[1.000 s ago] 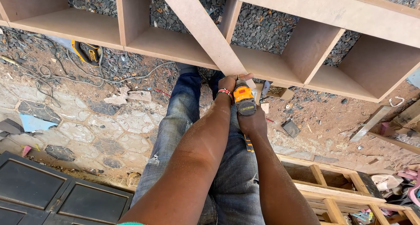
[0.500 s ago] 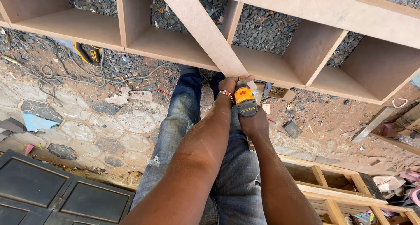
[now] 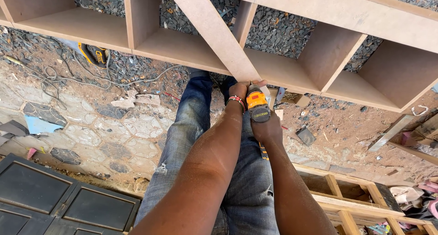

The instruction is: Measuring and assembling a wooden shelf using a power drill and tape measure.

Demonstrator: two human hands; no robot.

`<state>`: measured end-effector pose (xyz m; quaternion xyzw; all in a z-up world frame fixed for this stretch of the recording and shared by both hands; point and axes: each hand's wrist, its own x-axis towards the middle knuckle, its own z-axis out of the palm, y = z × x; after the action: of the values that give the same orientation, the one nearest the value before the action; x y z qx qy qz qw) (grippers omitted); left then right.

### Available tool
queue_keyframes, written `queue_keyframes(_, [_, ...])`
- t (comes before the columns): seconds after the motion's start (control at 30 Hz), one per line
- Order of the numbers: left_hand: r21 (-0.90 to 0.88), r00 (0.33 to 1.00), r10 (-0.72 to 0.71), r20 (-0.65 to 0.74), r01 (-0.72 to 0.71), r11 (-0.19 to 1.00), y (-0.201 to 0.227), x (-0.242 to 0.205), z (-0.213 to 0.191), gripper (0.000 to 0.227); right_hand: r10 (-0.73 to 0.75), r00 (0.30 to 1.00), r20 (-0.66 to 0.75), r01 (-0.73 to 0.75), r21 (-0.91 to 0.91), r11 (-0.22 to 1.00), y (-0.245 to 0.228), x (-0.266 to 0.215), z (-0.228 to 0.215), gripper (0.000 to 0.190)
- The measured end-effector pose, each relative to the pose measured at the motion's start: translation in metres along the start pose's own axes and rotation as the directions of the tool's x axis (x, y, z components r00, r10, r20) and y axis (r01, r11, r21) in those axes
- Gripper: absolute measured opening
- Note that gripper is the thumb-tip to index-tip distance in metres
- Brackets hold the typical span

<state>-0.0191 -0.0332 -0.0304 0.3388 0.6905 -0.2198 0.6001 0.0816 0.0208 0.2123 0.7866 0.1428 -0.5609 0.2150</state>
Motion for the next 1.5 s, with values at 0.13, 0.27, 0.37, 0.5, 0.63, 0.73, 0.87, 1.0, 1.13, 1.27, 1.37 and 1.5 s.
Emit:
queue_keyframes(0.13, [0.015, 1.000, 0.015, -0.009, -0.015, 1.000, 0.001, 0.001, 0.004, 0.069, -0.008, 1.000, 0.019, 0.009, -0.056, 0.998, 0.000, 0.003, 0.000, 0.055])
queue_keyframes(0.27, [0.058, 0.998, 0.050, -0.029, -0.048, 0.997, -0.001, -0.001, 0.007, 0.066, 0.008, 1.000, 0.008, -0.007, -0.058, 0.998, 0.010, 0.012, 0.007, 0.055])
queue_keyframes(0.37, [0.088, 0.997, 0.070, -0.037, -0.067, 0.994, -0.003, -0.002, 0.008, 0.064, -0.001, 1.000, -0.002, 0.001, -0.036, 0.999, 0.008, 0.009, 0.004, 0.055])
queue_keyframes(0.5, [0.130, 0.993, 0.105, -0.047, -0.098, 0.987, -0.002, -0.001, 0.011, 0.062, 0.009, 1.000, 0.000, -0.009, -0.024, 1.000, 0.000, 0.002, -0.002, 0.056])
queue_keyframes(0.63, [0.156, 0.990, 0.124, -0.062, -0.113, 0.981, -0.002, 0.000, 0.015, 0.061, 0.010, 1.000, -0.012, -0.010, -0.007, 1.000, -0.006, -0.004, -0.006, 0.057])
queue_keyframes(0.73, [0.185, 0.987, 0.143, -0.069, -0.129, 0.974, -0.013, 0.018, 0.031, 0.060, 0.005, 1.000, -0.013, -0.005, 0.011, 1.000, 0.000, -0.003, -0.006, 0.058])
queue_keyframes(0.87, [-0.033, 0.993, 0.073, -0.096, -0.077, 0.996, -0.031, 0.067, 0.047, 0.064, -0.005, 1.000, 0.005, 0.005, -0.064, 0.998, 0.004, 0.008, -0.004, 0.066])
queue_keyframes(1.0, [-0.116, 0.999, -0.018, -0.040, 0.014, 0.993, -0.041, 0.061, 0.057, 0.073, -0.046, 0.999, -0.004, 0.046, -0.003, 0.999, 0.000, 0.001, -0.007, 0.075])
queue_keyframes(1.13, [-0.102, 0.997, 0.041, -0.071, -0.049, 0.994, -0.033, 0.075, 0.051, 0.066, -0.027, 0.999, 0.028, 0.027, -0.007, 1.000, -0.013, 0.004, -0.015, 0.068])
queue_keyframes(1.27, [0.180, 0.995, 0.075, -0.071, -0.061, 0.982, -0.057, 0.082, 0.082, 0.060, 0.080, 0.997, 0.022, -0.073, -0.230, 0.970, -0.005, -0.007, -0.017, 0.076])
queue_keyframes(1.37, [0.165, 0.993, 0.060, -0.100, -0.043, 0.985, -0.009, 0.054, 0.039, 0.058, 0.011, 0.999, 0.053, 0.001, -0.230, 0.973, -0.024, 0.008, -0.025, 0.069])
queue_keyframes(1.5, [-0.207, 0.993, -0.111, -0.030, 0.102, 0.973, -0.043, 0.128, 0.063, 0.069, 0.017, 0.997, 0.074, 0.006, -0.299, 0.954, -0.044, -0.019, -0.038, 0.060])
